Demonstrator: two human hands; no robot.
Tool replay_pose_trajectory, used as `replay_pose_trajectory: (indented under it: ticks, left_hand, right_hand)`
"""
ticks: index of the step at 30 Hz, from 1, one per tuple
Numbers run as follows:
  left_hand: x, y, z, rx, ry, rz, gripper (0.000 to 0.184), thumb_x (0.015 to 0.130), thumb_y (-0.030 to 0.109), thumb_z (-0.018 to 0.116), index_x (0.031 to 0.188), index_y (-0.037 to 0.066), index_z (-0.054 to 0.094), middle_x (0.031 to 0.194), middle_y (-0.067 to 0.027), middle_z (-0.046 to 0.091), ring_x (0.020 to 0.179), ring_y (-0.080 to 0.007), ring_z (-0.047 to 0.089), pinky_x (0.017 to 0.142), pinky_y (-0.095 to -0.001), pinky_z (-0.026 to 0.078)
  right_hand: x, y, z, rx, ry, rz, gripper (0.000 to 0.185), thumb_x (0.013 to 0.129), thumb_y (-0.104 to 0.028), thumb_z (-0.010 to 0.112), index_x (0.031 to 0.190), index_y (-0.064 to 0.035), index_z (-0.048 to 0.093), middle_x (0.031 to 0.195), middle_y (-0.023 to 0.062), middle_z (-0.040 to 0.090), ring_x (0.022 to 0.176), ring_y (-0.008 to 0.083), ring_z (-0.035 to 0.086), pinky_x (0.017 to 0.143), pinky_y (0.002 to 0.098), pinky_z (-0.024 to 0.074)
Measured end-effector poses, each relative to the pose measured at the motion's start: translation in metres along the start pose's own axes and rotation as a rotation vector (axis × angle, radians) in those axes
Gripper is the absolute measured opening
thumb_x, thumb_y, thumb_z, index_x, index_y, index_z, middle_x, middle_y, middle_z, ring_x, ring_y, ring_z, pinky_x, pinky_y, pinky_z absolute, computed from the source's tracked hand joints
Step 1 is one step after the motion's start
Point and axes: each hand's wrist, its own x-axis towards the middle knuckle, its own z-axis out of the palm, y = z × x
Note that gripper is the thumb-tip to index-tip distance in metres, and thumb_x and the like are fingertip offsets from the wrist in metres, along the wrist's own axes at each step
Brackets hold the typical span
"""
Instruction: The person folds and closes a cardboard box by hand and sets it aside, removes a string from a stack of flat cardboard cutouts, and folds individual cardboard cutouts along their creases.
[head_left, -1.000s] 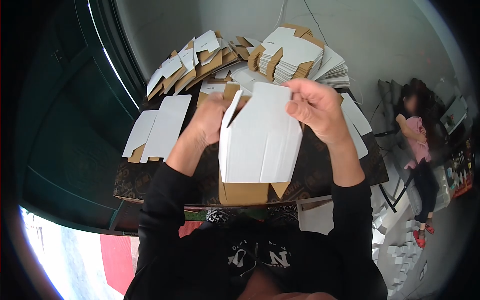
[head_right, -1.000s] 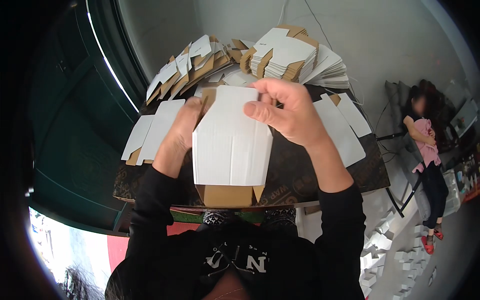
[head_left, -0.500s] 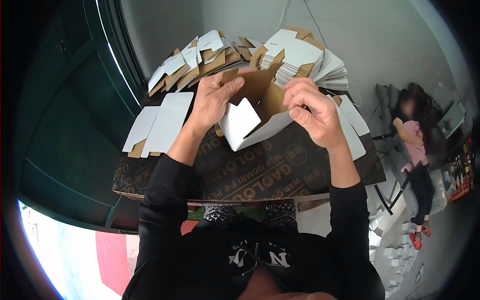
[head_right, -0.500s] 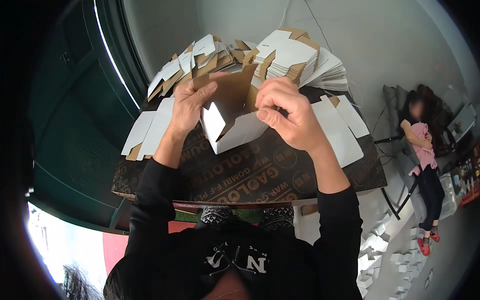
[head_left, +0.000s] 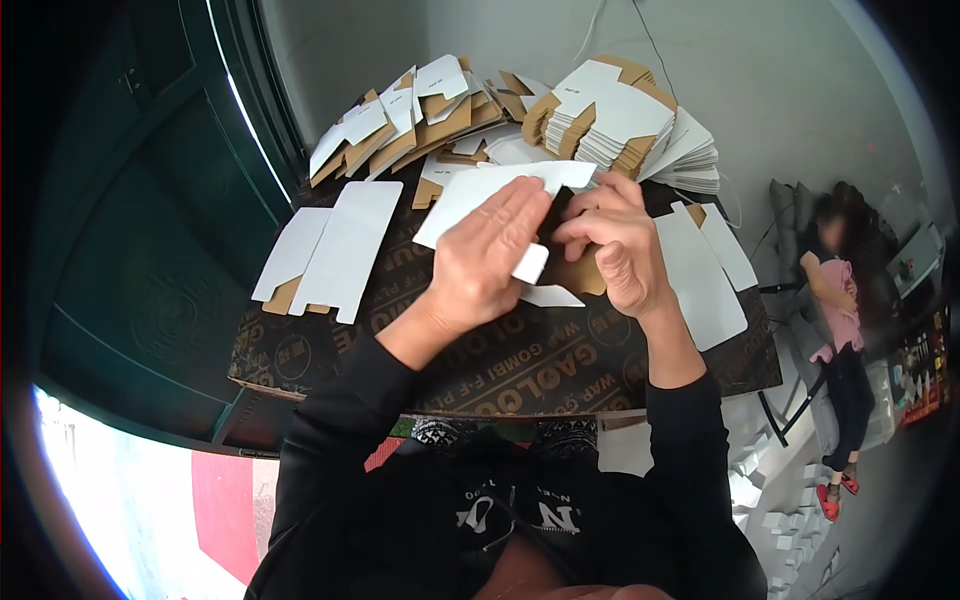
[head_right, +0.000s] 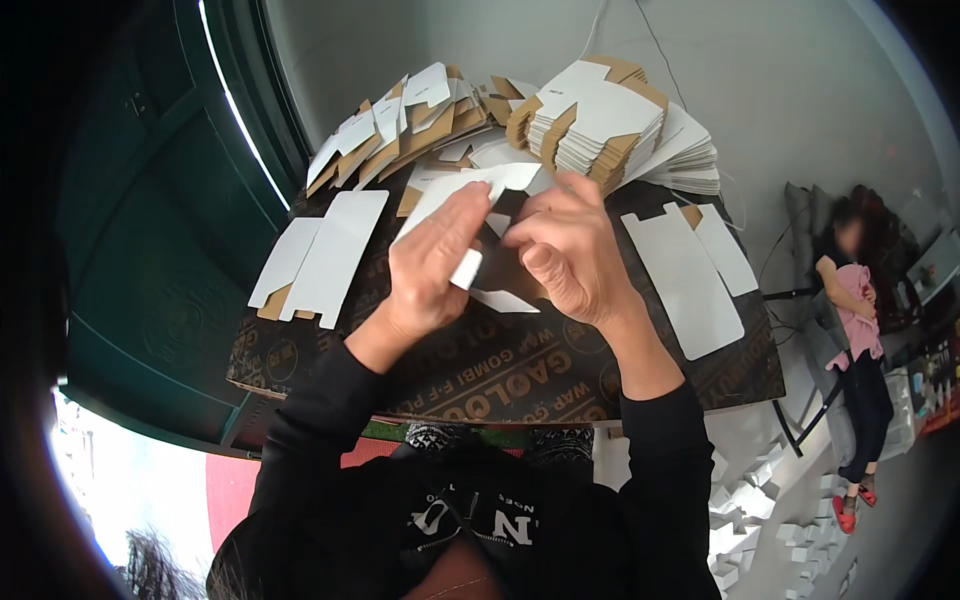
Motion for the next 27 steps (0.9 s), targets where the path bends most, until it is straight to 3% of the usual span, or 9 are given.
replay_pose_trajectory:
  ticks: [3,9,14,19,23,24,27]
  left_hand:
    - [-0.007,0.01,0.012,0.188,0.003,0.154,0.043,0.083,0.003,0.063,0.125,-0.006,0.06,0.129,-0.024,0.061,0.121,-0.0372,0.06,0.101,-0.041,0.051]
    - [-0.016,0.016,0.026,0.243,-0.047,0.16,0.044,0.082,0.003,0.063,0.125,-0.007,0.059,0.132,-0.0244,0.058,0.124,-0.037,0.057,0.105,-0.0421,0.048]
    - [-0.012,0.015,0.025,0.258,-0.078,0.14,0.044,0.081,0.0,0.063,0.124,-0.008,0.06,0.129,-0.0237,0.061,0.12,-0.0365,0.06,0.104,-0.0412,0.049]
    - [-0.007,-0.004,0.016,0.241,0.01,0.083,0.045,0.08,-0.003,0.063,0.124,-0.007,0.06,0.126,-0.0229,0.063,0.117,-0.0352,0.063,0.1,-0.0393,0.051]
    - [-0.009,-0.011,0.011,0.1,0.097,-0.073,0.038,0.09,-0.006,0.055,0.127,-0.003,0.059,0.13,-0.0168,0.062,0.111,-0.0266,0.066,0.091,-0.0308,0.052]
    - [-0.008,-0.011,0.011,0.098,0.096,-0.071,0.038,0.09,-0.006,0.055,0.127,-0.003,0.059,0.13,-0.0168,0.062,0.111,-0.0266,0.066,0.091,-0.0308,0.052]
    - [-0.007,-0.011,0.011,-0.013,0.183,-0.15,0.037,0.09,-0.005,0.057,0.127,-0.002,0.06,0.126,-0.0153,0.065,0.103,-0.0266,0.069,0.087,-0.0299,0.054]
  right_hand:
    - [-0.001,-0.006,0.003,-0.248,0.099,0.007,0.037,0.096,-0.028,0.053,0.066,-0.0066,0.057,0.061,0.0023,0.052,0.07,0.0194,0.047,0.108,0.0457,0.0256]
    - [-0.01,-0.007,0.007,-0.244,-0.028,0.303,0.037,0.096,-0.029,0.051,0.071,-0.0049,0.063,0.064,0.0031,0.057,0.075,0.0186,0.052,0.113,0.0502,0.0188]
    - [-0.018,0.009,0.014,-0.051,0.128,0.358,0.032,0.095,-0.029,0.053,0.082,-0.0045,0.068,0.069,0.002,0.065,0.083,0.018,0.057,0.112,0.0469,0.0197]
    - [-0.009,-0.001,-0.002,0.041,0.259,0.325,0.029,0.095,-0.025,0.054,0.092,-0.0023,0.07,0.092,0.0065,0.071,0.101,0.0207,0.058,0.111,0.0435,0.0245]
    - [-0.009,0.011,-0.004,-0.25,0.241,0.014,0.035,0.095,-0.03,0.055,0.109,-0.0001,0.067,0.117,0.0115,0.066,0.114,0.0249,0.054,0.107,0.04,0.0333]
    - [-0.01,0.011,-0.003,-0.252,0.243,0.014,0.035,0.095,-0.03,0.055,0.109,-0.0001,0.067,0.117,0.0115,0.066,0.114,0.0249,0.054,0.107,0.04,0.0333]
    - [-0.01,0.01,0.006,0.018,0.33,0.087,0.044,0.096,-0.034,0.055,0.122,0.0003,0.061,0.128,0.0138,0.059,0.119,0.0271,0.051,0.103,0.0394,0.0383]
